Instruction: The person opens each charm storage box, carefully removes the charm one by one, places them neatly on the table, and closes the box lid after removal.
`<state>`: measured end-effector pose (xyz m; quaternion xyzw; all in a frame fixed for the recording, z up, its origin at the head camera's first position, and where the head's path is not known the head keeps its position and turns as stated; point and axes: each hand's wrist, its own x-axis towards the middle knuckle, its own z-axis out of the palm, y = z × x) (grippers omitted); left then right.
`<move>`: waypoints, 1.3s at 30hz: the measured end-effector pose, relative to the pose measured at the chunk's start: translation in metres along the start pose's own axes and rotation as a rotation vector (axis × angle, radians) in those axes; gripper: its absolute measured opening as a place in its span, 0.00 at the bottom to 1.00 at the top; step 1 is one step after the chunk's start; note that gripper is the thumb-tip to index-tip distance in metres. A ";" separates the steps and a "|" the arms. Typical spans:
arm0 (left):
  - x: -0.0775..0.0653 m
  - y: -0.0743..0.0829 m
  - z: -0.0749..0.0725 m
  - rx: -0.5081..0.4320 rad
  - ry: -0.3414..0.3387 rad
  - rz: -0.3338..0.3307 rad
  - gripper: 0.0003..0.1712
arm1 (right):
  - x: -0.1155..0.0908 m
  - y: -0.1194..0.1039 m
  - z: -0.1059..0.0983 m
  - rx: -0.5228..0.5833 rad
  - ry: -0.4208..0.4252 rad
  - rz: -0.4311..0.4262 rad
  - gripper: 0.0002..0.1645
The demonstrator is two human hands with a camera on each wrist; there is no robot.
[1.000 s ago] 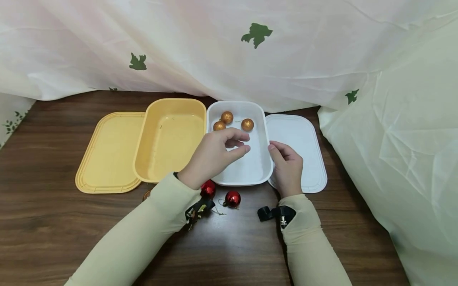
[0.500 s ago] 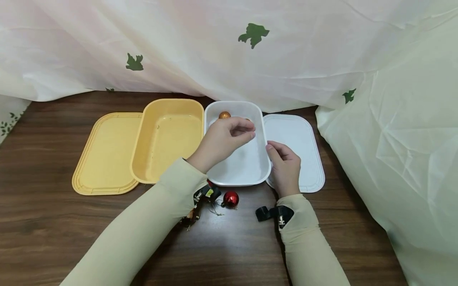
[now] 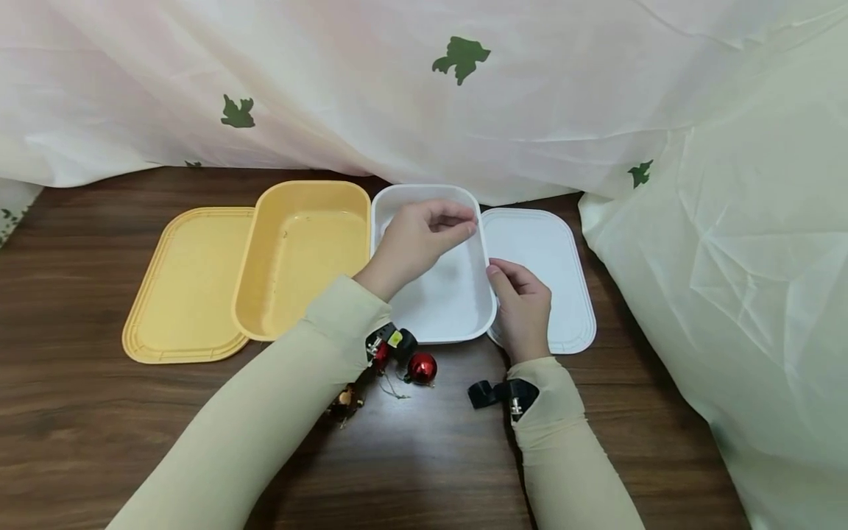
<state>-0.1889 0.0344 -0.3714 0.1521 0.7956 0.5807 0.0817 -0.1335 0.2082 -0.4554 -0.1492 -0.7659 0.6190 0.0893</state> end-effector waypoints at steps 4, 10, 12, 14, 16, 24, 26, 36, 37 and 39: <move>0.003 0.000 -0.003 0.019 0.021 0.001 0.15 | -0.001 0.000 0.002 0.010 -0.001 -0.007 0.20; 0.009 -0.006 -0.003 0.031 0.059 -0.026 0.15 | 0.000 0.001 0.003 0.007 -0.007 -0.022 0.20; 0.010 -0.008 -0.002 0.025 0.077 -0.037 0.14 | 0.000 0.001 0.003 0.005 -0.003 -0.030 0.20; 0.011 -0.009 -0.001 0.027 0.095 -0.047 0.13 | 0.001 0.002 0.002 0.009 0.003 -0.033 0.19; 0.013 -0.010 0.000 0.023 0.107 -0.046 0.13 | 0.002 0.003 0.001 0.007 0.008 -0.030 0.19; 0.022 -0.014 0.002 0.024 0.142 -0.059 0.13 | 0.001 0.004 0.000 -0.010 0.012 -0.013 0.19; 0.023 -0.016 0.003 0.019 0.145 -0.068 0.13 | 0.001 0.004 0.000 -0.012 0.012 -0.014 0.19; 0.029 -0.025 0.004 0.055 0.167 -0.065 0.13 | 0.001 0.004 0.001 -0.004 -0.001 -0.017 0.19; 0.029 -0.025 0.004 0.077 0.165 -0.068 0.13 | 0.001 0.004 0.001 -0.005 -0.002 -0.017 0.19; 0.028 -0.025 0.005 0.115 0.163 -0.073 0.14 | 0.001 0.004 0.001 -0.005 -0.004 -0.020 0.19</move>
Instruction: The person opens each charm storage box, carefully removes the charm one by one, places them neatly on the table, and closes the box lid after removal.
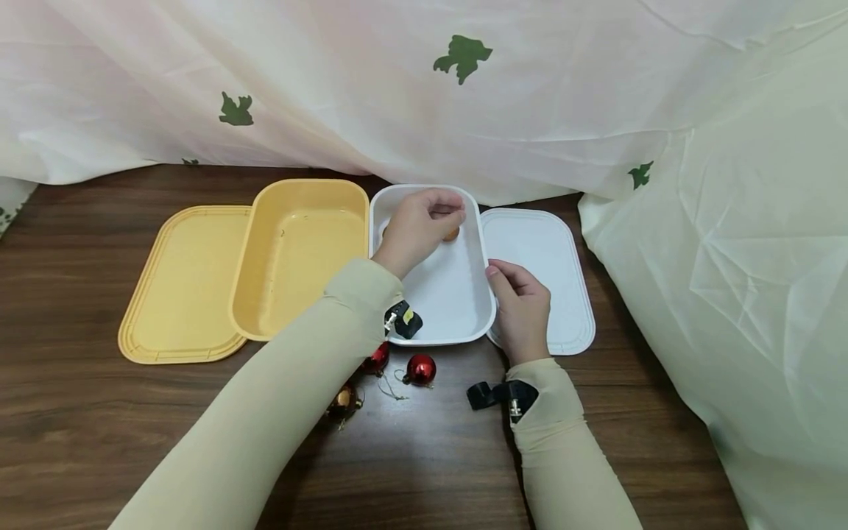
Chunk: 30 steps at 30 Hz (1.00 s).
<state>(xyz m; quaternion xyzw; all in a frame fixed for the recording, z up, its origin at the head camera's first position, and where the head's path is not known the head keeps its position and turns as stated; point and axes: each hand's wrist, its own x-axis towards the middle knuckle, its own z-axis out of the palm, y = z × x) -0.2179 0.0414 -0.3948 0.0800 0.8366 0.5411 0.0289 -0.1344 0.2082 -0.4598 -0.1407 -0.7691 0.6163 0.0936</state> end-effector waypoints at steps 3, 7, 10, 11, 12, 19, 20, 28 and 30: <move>-0.001 0.000 0.000 0.031 -0.015 -0.025 0.15 | 0.000 0.001 0.000 0.006 -0.001 -0.007 0.19; -0.001 -0.002 0.001 0.066 -0.043 -0.082 0.17 | 0.000 0.001 -0.001 0.013 -0.003 -0.013 0.19; 0.000 -0.003 0.001 0.103 -0.060 -0.123 0.19 | 0.000 0.000 -0.001 0.018 -0.005 -0.012 0.19; 0.001 -0.003 0.001 0.124 -0.066 -0.137 0.19 | 0.000 0.000 -0.001 0.017 -0.005 -0.012 0.19; 0.001 -0.004 0.002 0.152 -0.070 -0.142 0.19 | 0.000 0.000 -0.001 0.020 -0.006 -0.010 0.19; 0.003 -0.005 0.003 0.201 -0.103 -0.162 0.20 | 0.000 0.000 0.000 0.018 -0.009 -0.018 0.19; 0.003 -0.005 0.003 0.208 -0.105 -0.164 0.21 | 0.001 0.000 0.000 0.016 -0.009 -0.019 0.19; 0.004 -0.008 0.003 0.270 -0.156 -0.138 0.19 | 0.000 -0.001 0.000 0.017 -0.003 -0.001 0.19; 0.004 -0.009 0.004 0.278 -0.172 -0.121 0.17 | 0.000 -0.002 0.000 0.014 0.000 0.002 0.19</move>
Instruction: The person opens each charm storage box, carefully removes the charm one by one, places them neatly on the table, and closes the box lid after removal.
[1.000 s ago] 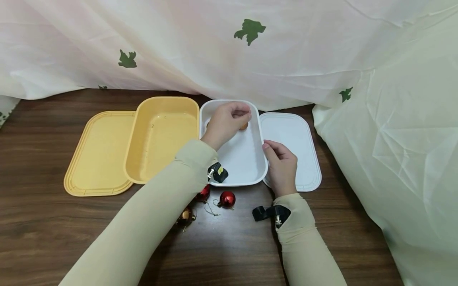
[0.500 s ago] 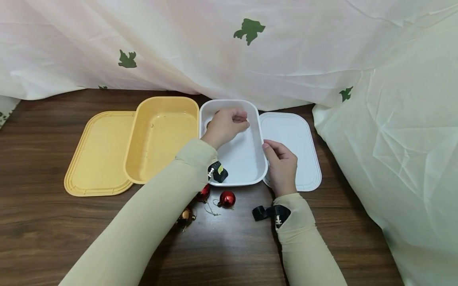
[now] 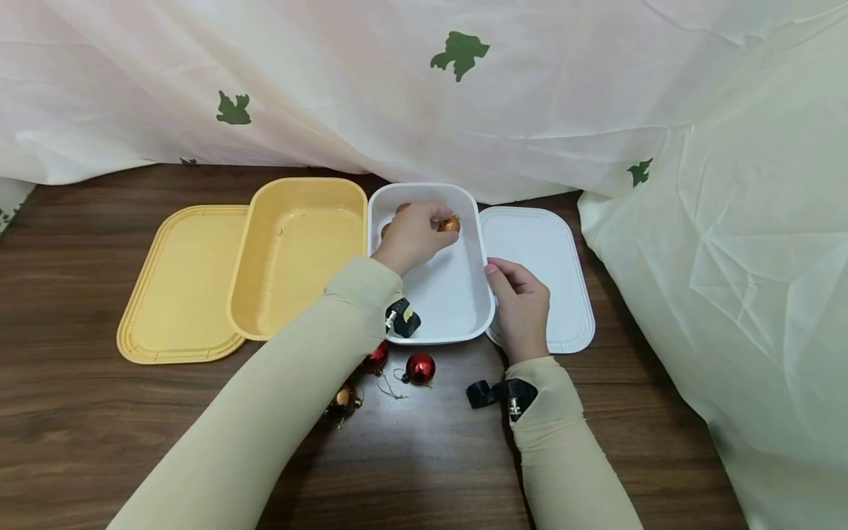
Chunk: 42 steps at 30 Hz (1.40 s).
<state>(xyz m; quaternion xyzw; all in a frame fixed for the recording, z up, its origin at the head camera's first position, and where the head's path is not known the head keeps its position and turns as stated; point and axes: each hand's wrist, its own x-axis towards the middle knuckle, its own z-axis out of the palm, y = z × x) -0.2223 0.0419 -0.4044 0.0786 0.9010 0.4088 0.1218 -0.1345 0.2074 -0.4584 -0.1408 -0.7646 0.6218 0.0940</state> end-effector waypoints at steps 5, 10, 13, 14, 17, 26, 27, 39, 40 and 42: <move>0.000 0.000 0.001 0.014 -0.018 -0.037 0.21 | 0.000 0.001 0.000 -0.002 0.000 -0.013 0.19; -0.001 0.001 0.002 0.033 -0.022 -0.023 0.24 | 0.001 0.003 0.000 0.009 -0.006 -0.024 0.19; -0.001 0.001 0.002 0.042 -0.029 -0.018 0.25 | 0.001 0.004 -0.001 0.012 -0.006 -0.029 0.19; -0.001 0.001 0.002 0.046 -0.032 -0.019 0.25 | 0.001 0.004 -0.001 0.013 -0.006 -0.029 0.19; -0.002 0.000 0.002 0.074 -0.076 -0.033 0.25 | 0.001 0.004 -0.001 0.019 -0.004 -0.028 0.19; -0.003 -0.001 0.004 0.087 -0.161 -0.054 0.25 | 0.002 0.004 0.000 -0.003 -0.003 -0.037 0.19; -0.003 -0.001 0.004 0.085 -0.164 -0.058 0.25 | 0.002 0.004 0.000 -0.004 -0.004 -0.035 0.19; -0.003 -0.004 0.007 0.090 -0.168 -0.042 0.20 | 0.001 0.005 0.000 -0.003 -0.004 -0.033 0.19; -0.003 -0.004 0.007 0.093 -0.166 -0.042 0.19 | 0.001 0.005 0.000 -0.004 -0.004 -0.029 0.19; -0.002 -0.004 0.008 0.102 -0.162 -0.042 0.19 | 0.001 0.005 0.000 -0.001 -0.005 -0.026 0.19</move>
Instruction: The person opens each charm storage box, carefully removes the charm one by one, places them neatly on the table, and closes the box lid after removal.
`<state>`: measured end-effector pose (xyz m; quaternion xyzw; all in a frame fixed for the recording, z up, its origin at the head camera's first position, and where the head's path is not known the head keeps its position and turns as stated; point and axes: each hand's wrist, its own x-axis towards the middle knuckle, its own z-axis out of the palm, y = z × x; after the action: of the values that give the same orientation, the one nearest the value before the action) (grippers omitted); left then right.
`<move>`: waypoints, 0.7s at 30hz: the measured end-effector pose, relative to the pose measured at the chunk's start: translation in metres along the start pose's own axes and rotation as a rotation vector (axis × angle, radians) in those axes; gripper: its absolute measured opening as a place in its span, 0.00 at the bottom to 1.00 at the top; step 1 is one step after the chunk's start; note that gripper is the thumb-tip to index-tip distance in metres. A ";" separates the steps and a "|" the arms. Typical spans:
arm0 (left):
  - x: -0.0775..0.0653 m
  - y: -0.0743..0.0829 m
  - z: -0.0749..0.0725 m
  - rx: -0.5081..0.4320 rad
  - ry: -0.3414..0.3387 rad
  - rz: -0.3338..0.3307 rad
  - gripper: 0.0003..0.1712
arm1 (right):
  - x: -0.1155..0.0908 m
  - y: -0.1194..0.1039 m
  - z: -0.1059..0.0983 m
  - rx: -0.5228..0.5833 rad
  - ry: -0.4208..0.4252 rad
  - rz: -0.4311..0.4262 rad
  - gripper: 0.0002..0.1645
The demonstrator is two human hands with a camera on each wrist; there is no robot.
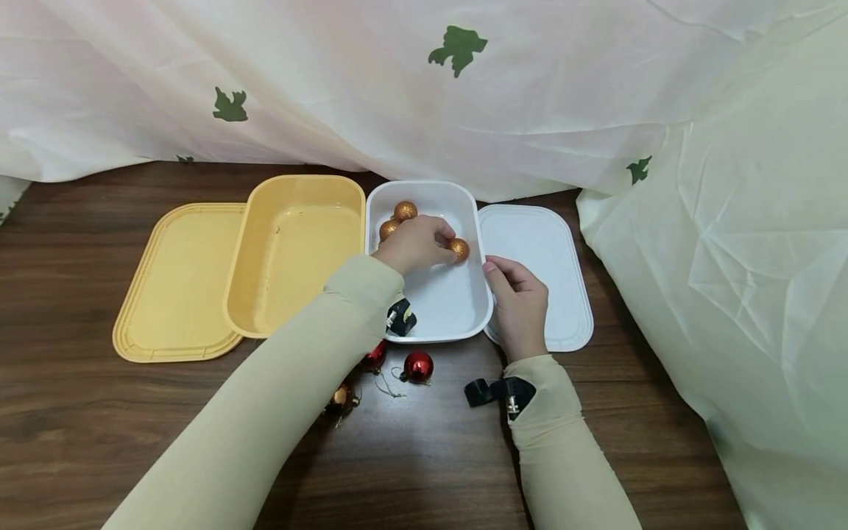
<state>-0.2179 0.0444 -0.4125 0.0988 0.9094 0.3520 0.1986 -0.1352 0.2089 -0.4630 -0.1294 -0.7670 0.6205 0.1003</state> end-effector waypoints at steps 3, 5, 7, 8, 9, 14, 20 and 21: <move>0.001 0.001 0.001 0.010 0.000 -0.004 0.19 | 0.000 0.000 0.000 0.000 0.000 0.006 0.19; 0.000 0.001 0.001 0.008 0.002 -0.006 0.19 | 0.000 -0.001 -0.001 0.000 0.001 0.008 0.20; 0.000 0.002 0.001 0.002 0.002 -0.008 0.19 | 0.000 -0.001 -0.001 -0.006 0.001 0.007 0.20; -0.001 0.002 0.001 0.000 0.001 -0.010 0.19 | 0.000 -0.001 -0.001 -0.009 0.001 0.007 0.20; -0.001 0.002 0.001 -0.004 0.000 -0.013 0.19 | 0.000 -0.001 -0.001 -0.013 0.002 0.006 0.20; -0.002 0.002 -0.001 -0.017 0.012 -0.014 0.18 | -0.001 -0.002 -0.001 -0.020 -0.003 0.008 0.20; -0.004 0.007 -0.005 -0.023 0.041 0.011 0.19 | -0.001 -0.004 -0.001 -0.046 -0.002 0.027 0.21; -0.005 0.008 -0.006 -0.015 0.046 0.012 0.19 | -0.001 -0.004 -0.001 -0.047 -0.002 0.027 0.21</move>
<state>-0.2161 0.0451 -0.4015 0.0947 0.9104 0.3620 0.1762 -0.1343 0.2089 -0.4586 -0.1415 -0.7797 0.6036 0.0878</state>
